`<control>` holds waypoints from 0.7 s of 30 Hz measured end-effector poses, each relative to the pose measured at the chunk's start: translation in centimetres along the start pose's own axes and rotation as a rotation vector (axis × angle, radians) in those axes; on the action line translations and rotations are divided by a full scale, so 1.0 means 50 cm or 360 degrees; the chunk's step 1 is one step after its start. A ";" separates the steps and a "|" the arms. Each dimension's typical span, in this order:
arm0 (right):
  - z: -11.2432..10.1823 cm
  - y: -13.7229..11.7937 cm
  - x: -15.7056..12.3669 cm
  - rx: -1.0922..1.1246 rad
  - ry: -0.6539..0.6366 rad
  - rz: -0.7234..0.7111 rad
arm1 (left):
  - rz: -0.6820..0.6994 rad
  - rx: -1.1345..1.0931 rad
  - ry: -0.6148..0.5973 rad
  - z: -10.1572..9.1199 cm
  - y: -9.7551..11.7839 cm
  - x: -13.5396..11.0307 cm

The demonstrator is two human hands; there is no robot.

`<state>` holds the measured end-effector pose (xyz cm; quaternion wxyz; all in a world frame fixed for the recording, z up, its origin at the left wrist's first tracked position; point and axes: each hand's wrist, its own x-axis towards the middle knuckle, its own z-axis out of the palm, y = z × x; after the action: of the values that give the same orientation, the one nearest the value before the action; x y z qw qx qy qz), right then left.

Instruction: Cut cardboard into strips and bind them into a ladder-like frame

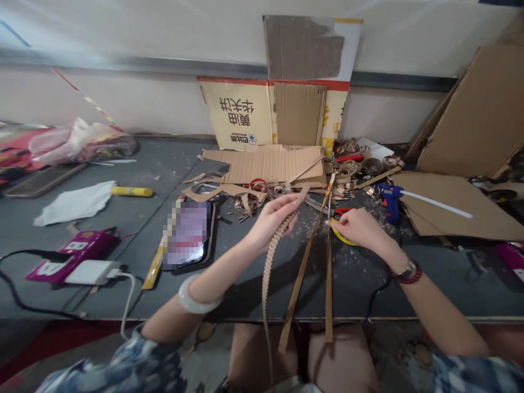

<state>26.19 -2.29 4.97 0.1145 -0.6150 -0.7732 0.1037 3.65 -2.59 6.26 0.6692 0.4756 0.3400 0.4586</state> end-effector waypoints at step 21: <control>0.065 0.028 0.024 0.0322 0.0556 0.0112 | 0.0957 0.1485 -0.0128 0.075 0.065 0.038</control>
<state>26.25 -0.88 1.51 0.3044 -0.6358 -0.7052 0.0766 6.72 -1.59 10.47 0.2399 0.8147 0.3306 0.4116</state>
